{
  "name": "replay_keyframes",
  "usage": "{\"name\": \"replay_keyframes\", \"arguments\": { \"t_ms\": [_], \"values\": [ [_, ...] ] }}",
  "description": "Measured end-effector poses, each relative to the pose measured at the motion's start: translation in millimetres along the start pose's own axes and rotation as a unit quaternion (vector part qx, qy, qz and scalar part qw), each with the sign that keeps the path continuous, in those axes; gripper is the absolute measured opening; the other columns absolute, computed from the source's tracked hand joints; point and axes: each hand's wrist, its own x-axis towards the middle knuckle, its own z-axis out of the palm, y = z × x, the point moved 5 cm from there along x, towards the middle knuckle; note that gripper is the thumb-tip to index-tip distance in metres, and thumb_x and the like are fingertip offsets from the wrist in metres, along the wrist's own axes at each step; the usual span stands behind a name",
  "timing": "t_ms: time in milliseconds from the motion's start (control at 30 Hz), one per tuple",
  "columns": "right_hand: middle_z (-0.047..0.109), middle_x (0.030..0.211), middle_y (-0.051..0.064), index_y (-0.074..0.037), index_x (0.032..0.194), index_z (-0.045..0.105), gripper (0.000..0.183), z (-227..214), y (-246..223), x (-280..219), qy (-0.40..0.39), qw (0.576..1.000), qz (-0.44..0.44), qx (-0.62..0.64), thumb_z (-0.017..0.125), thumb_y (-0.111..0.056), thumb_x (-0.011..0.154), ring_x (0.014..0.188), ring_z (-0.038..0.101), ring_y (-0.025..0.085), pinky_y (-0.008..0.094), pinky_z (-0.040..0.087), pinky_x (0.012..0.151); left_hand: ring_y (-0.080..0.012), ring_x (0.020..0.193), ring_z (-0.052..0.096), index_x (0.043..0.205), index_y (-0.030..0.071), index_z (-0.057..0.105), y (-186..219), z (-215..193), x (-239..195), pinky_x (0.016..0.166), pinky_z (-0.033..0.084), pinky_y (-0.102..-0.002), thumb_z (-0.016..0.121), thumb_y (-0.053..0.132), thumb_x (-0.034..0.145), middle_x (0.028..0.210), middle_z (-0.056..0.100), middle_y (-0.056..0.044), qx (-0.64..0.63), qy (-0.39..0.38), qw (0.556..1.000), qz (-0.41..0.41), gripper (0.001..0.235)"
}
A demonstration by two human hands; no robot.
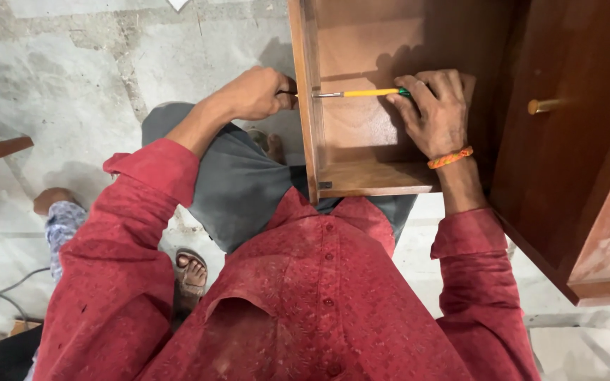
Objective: The person sits on the floor with a wooden drawer unit on their lap and uses a screwdriver to drive screws that fasten a metal knob to the drawer front. They pick up small screws from the floor, tighten them, then lift and stack the finished wooden units with other completed furniture.
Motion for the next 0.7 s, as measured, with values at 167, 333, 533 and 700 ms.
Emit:
{"name": "replay_keyframes", "arguments": {
  "t_ms": [167,333,533,700],
  "values": [
    [0.066,0.110,0.009,-0.008,0.119,0.076,0.025,0.4,1.2,1.2,0.006,1.000,-0.006,-0.007,0.086,-0.020,0.100,0.107,0.059,0.031,0.043,0.052,0.094,-0.0396,0.083,0.071,0.104,0.005,0.079,-6.3,5.3,2.1,0.076,0.056,-0.048,0.061,0.013,0.090,0.091,0.074,-0.023,-0.015,0.003,1.000,0.015,0.024],
    [0.066,0.111,0.009,-0.007,0.119,0.076,0.025,-1.4,-1.8,0.5,0.007,1.000,-0.001,-0.002,0.086,-0.020,0.100,0.107,0.060,0.030,0.043,0.052,0.094,-0.0394,0.084,0.071,0.105,0.005,0.078,-2.0,5.4,-0.7,0.078,0.056,-0.047,0.061,0.012,0.090,0.092,0.074,-0.023,-0.007,-0.010,1.000,0.007,0.024],
    [0.066,0.109,0.010,-0.007,0.118,0.077,0.024,-3.6,-1.7,3.4,0.009,1.000,-0.004,-0.005,0.085,-0.021,0.099,0.106,0.059,0.031,0.044,0.052,0.094,-0.0388,0.084,0.071,0.106,0.005,0.078,-6.1,7.2,4.8,0.078,0.056,-0.047,0.058,0.008,0.085,0.094,0.075,-0.021,-0.021,0.007,0.999,0.048,0.029],
    [0.067,0.113,0.011,-0.009,0.119,0.074,0.024,-0.1,5.8,1.5,0.017,0.999,-0.009,-0.032,0.082,-0.023,0.101,0.109,0.059,0.034,0.046,0.050,0.097,-0.0423,0.080,0.069,0.102,0.001,0.076,-60.2,42.1,25.2,0.076,0.055,-0.049,0.061,0.014,0.089,0.092,0.071,-0.027,0.076,-0.049,0.995,0.050,0.025]
  ]
}}
